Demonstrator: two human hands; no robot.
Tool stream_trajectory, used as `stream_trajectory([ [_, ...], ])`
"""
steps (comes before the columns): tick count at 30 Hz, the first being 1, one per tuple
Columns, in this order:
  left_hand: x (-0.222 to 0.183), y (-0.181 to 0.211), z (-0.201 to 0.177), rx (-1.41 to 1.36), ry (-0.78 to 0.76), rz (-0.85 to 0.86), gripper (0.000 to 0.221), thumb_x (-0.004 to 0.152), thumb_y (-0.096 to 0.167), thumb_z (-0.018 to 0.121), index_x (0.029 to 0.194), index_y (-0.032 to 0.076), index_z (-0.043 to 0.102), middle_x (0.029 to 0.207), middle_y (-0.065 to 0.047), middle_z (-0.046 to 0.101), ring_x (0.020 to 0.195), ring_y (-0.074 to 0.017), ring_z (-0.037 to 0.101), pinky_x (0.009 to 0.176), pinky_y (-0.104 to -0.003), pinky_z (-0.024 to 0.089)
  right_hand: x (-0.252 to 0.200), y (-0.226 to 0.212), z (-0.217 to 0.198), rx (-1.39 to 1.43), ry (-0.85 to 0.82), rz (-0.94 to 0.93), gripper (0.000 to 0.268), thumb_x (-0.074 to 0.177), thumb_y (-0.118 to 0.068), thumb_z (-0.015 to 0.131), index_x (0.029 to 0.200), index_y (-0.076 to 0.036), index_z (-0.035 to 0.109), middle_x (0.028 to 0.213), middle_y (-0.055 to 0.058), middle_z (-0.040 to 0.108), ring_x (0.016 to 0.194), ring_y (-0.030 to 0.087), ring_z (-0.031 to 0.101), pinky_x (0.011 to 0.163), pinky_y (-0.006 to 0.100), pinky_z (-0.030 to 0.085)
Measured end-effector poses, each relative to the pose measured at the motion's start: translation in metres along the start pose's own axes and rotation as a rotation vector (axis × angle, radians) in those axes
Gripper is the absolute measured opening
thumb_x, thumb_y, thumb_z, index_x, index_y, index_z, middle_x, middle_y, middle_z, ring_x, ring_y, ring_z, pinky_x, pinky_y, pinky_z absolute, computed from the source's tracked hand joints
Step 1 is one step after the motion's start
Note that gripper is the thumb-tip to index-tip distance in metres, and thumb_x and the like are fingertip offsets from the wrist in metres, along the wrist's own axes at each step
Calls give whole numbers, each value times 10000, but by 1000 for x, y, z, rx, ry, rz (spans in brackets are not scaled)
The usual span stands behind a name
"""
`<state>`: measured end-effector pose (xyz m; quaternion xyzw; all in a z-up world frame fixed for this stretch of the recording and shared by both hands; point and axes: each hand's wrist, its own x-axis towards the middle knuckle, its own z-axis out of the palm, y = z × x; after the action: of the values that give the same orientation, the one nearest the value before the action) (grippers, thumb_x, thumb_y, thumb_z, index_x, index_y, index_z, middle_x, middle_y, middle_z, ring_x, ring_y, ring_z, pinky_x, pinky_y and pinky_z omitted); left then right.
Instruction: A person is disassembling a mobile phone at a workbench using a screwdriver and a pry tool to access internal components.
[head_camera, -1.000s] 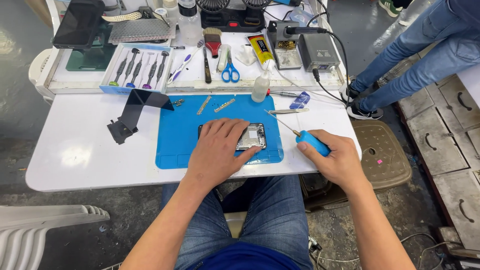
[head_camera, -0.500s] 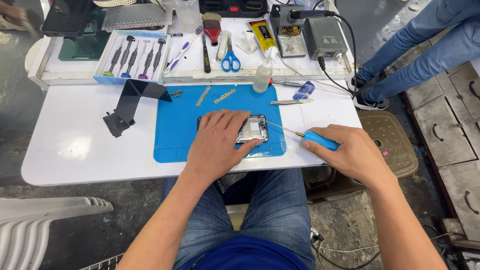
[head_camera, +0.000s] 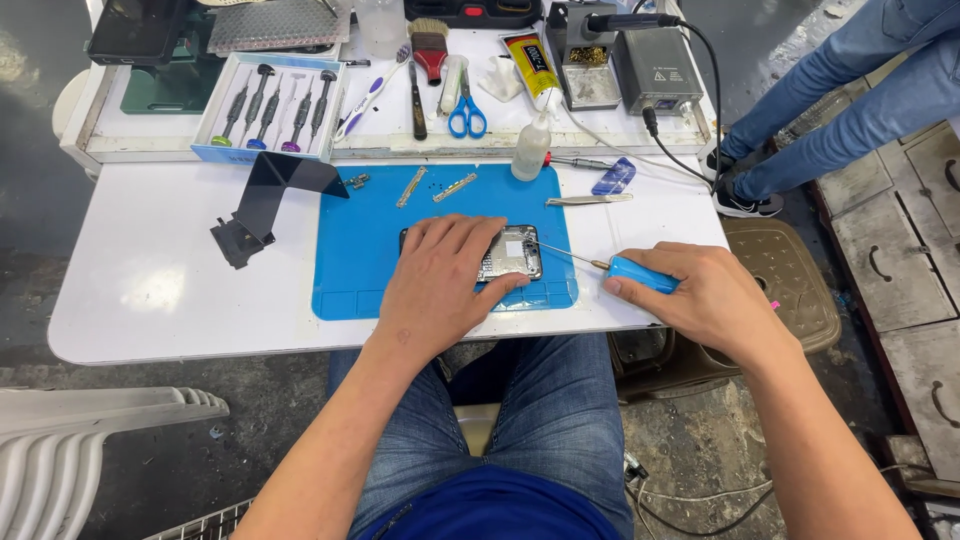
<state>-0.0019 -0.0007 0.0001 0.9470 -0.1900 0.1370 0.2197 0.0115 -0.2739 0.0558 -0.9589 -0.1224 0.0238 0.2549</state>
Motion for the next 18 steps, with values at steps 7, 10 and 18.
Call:
stream_trajectory([
  [7,0,1,-2,-2,-7,5,593,977,503,654,1408,102,587,1272,-144,682,1278,-315,591,1119,-547,369,-2,-2,-3,-6,-17,1,346,852,-336,788,1082,-79,818,867,177,788,685,314,695,474,342,444],
  [10,1,1,-3,-5,-15,3,592,978,504,650,1410,105,585,1276,-144,681,1280,-315,591,1121,-549,366,-1,-3,-3,3,-14,1,344,852,-329,788,1084,-77,816,870,180,786,686,311,691,476,338,443],
  [18,1,2,-5,-9,-22,0,584,982,499,647,1412,109,585,1276,-141,682,1279,-313,592,1122,-545,367,0,-1,-2,13,-4,-5,349,849,-320,796,1084,-64,814,859,191,785,666,322,691,450,336,412],
])
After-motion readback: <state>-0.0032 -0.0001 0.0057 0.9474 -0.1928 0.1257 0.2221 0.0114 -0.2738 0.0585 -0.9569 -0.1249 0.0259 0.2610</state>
